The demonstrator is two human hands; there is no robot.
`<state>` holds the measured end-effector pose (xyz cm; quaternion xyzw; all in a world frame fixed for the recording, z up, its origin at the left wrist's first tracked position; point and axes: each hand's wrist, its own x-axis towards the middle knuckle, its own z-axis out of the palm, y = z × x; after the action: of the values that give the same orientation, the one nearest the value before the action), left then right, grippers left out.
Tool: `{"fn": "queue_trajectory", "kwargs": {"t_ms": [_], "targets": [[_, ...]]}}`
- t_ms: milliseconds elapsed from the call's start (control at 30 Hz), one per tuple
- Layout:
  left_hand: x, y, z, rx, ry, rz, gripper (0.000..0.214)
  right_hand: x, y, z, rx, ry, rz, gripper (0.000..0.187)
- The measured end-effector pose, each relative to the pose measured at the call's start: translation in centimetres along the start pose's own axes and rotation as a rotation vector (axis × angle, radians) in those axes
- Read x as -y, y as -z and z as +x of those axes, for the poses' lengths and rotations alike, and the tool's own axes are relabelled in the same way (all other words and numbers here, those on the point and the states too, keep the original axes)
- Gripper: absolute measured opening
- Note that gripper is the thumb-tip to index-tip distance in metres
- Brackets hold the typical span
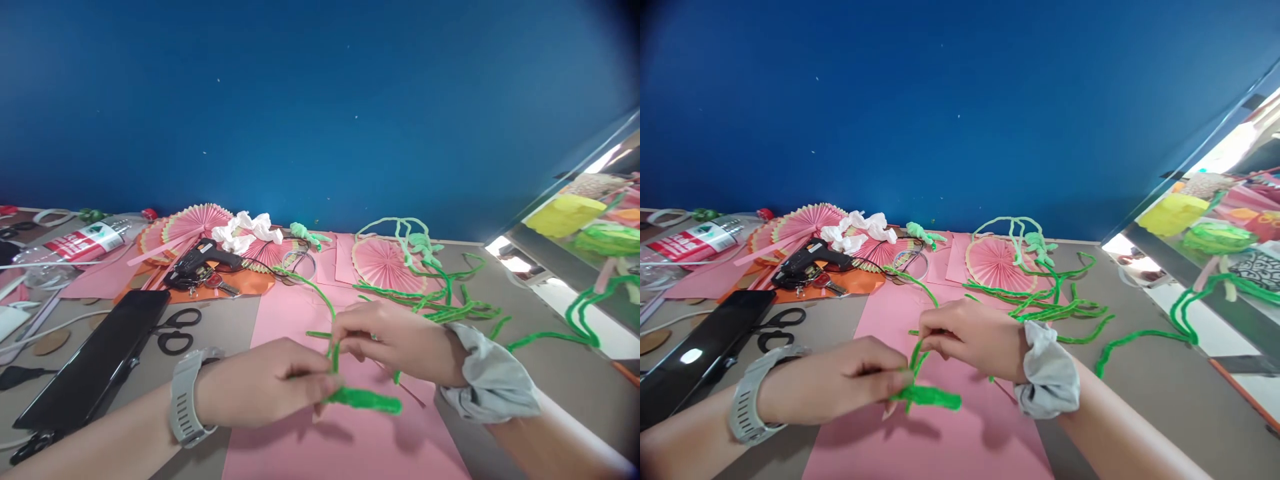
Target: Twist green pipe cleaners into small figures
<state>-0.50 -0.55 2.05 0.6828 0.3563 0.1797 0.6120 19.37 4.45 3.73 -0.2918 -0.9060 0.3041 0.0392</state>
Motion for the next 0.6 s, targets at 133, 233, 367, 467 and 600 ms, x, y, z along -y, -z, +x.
{"fn": "queue_trajectory", "kwargs": {"t_ms": [133,233,367,467,600], "targets": [[1.1,-0.4,0.2,0.129,0.083,0.162,0.034,0.2,-0.7,0.0,0.012,0.012,-0.19,0.013],[2.1,-0.9,0.8,0.073,0.161,0.055,0.035,0.5,-1.5,0.0,-0.036,-0.069,-0.381,0.013],[2.5,-1.7,1.5,-0.104,0.195,-0.211,0.032,0.7,-1.7,-0.1,-0.133,-0.167,-0.597,0.017],[2.5,-1.8,1.6,-0.142,0.201,-0.334,0.03,1.1,-1.5,-0.2,-0.193,-0.131,-0.705,0.02],[2.6,-1.7,1.8,-0.171,0.252,-0.268,0.028,2.4,-1.6,-0.2,-0.238,-0.067,-0.835,0.011]]}}
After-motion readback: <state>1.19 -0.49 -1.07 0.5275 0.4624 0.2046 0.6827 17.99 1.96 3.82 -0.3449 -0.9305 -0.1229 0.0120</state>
